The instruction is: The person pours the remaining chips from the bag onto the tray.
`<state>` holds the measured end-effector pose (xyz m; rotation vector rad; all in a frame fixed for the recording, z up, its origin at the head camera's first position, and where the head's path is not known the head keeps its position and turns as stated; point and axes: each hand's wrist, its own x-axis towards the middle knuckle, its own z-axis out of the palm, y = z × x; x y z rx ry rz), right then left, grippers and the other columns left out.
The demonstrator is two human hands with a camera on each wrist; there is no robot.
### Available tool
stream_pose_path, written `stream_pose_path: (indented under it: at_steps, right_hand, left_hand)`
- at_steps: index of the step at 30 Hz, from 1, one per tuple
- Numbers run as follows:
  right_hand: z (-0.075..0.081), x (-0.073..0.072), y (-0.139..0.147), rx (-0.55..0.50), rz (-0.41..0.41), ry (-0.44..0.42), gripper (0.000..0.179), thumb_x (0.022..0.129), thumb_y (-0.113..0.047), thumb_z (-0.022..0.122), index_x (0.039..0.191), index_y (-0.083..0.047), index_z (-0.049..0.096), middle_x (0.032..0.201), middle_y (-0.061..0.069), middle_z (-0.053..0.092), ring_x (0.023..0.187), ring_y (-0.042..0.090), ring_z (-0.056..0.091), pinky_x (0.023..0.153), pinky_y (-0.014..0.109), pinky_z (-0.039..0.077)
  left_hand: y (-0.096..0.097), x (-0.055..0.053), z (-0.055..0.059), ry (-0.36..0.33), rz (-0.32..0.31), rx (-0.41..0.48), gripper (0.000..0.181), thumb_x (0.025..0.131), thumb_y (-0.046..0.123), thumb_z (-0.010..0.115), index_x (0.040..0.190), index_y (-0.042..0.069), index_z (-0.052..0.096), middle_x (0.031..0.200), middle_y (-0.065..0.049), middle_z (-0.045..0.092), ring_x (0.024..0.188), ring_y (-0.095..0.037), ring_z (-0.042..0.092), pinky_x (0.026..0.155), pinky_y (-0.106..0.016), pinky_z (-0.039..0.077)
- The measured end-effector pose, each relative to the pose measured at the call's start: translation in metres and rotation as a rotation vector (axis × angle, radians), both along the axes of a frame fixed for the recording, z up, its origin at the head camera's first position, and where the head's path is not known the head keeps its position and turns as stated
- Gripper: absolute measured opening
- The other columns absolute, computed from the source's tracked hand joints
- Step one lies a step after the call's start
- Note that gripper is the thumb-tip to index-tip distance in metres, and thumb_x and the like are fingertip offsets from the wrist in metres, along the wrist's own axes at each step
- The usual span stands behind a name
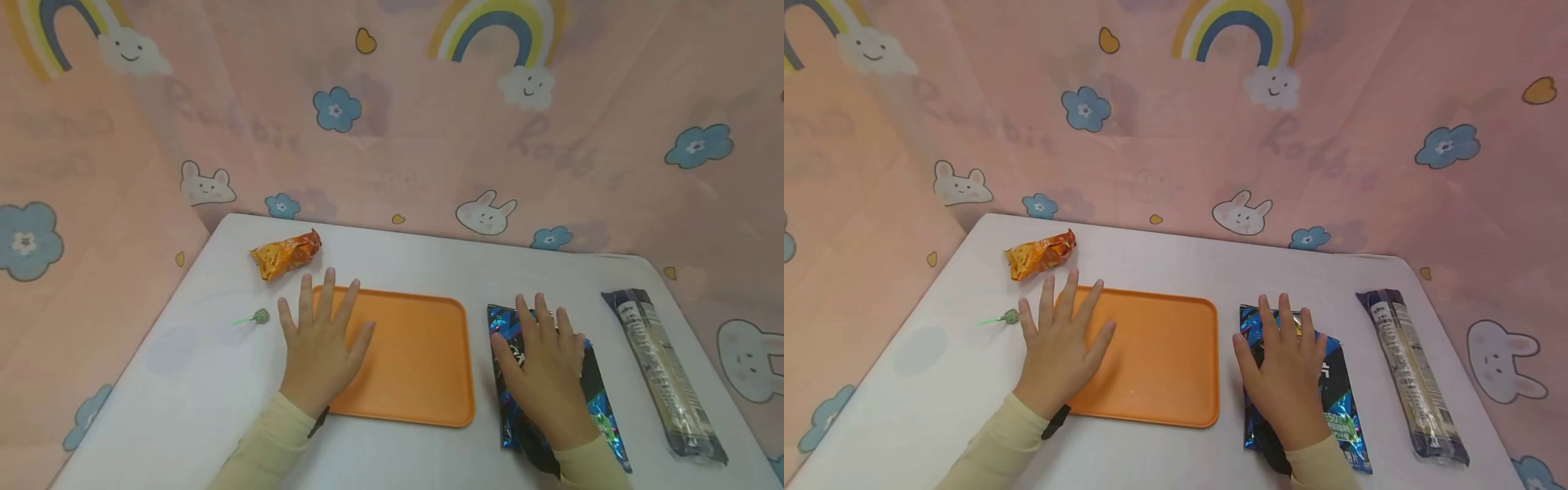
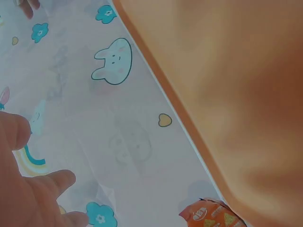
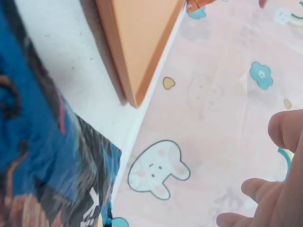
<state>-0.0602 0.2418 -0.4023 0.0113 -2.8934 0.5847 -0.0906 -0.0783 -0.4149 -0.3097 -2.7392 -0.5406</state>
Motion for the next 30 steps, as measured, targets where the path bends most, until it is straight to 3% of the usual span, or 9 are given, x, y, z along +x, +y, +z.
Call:
stream_pose_path:
  at_steps: [5, 11, 18, 26, 30]
  right_hand:
    - [-0.003, 0.009, 0.008, -0.012, -0.002, -0.007, 0.079, 0.110, -0.050, 0.049, 0.169, -0.007, 0.021, 0.174, 0.028, 0.009, 0.156, 0.056, -0.005, 0.114, 0.077, -0.015]
    - [-0.006, 0.023, 0.017, -0.013, -0.025, -0.049, 0.079, 0.110, -0.048, 0.050, 0.170, -0.007, 0.019, 0.173, 0.029, 0.005, 0.154, 0.059, -0.005, 0.112, 0.080, -0.014]
    - [-0.015, 0.040, 0.025, 0.001, 0.075, -0.063, 0.084, 0.106, -0.042, 0.062, 0.169, -0.007, 0.019, 0.171, 0.031, 0.013, 0.150, 0.065, 0.006, 0.107, 0.089, -0.003]
    - [-0.025, 0.053, 0.025, 0.028, 0.044, -0.192, 0.091, 0.105, -0.052, 0.060, 0.170, -0.007, 0.015, 0.172, 0.030, 0.009, 0.150, 0.066, 0.004, 0.105, 0.090, -0.002]
    - [-0.034, 0.060, 0.021, 0.043, 0.028, -0.235, 0.092, 0.103, -0.057, 0.061, 0.169, -0.008, 0.019, 0.172, 0.029, 0.010, 0.149, 0.066, 0.006, 0.103, 0.091, 0.001]
  left_hand:
    - [-0.008, 0.006, -0.001, -0.049, 0.015, 0.006, 0.068, 0.106, 0.056, 0.050, 0.165, 0.023, 0.042, 0.175, -0.015, 0.020, 0.161, -0.044, -0.001, 0.117, -0.077, -0.005]
    - [-0.022, 0.023, -0.005, -0.087, 0.032, 0.019, 0.069, 0.106, 0.055, 0.053, 0.166, 0.023, 0.041, 0.176, -0.013, 0.017, 0.160, -0.046, -0.003, 0.117, -0.077, -0.007]
    - [-0.042, 0.042, -0.004, -0.158, 0.032, 0.049, 0.068, 0.106, 0.050, 0.058, 0.166, 0.021, 0.041, 0.175, -0.016, 0.019, 0.159, -0.049, -0.004, 0.114, -0.079, -0.008]
    - [-0.052, 0.055, -0.003, -0.248, 0.023, 0.055, 0.059, 0.105, 0.047, 0.063, 0.156, 0.020, 0.056, 0.171, -0.018, 0.031, 0.159, -0.050, 0.000, 0.112, -0.082, -0.009]
    - [-0.053, 0.059, -0.006, -0.311, 0.026, 0.039, 0.054, 0.106, 0.045, 0.064, 0.154, 0.021, 0.059, 0.170, -0.017, 0.033, 0.157, -0.053, 0.006, 0.111, -0.085, -0.004]
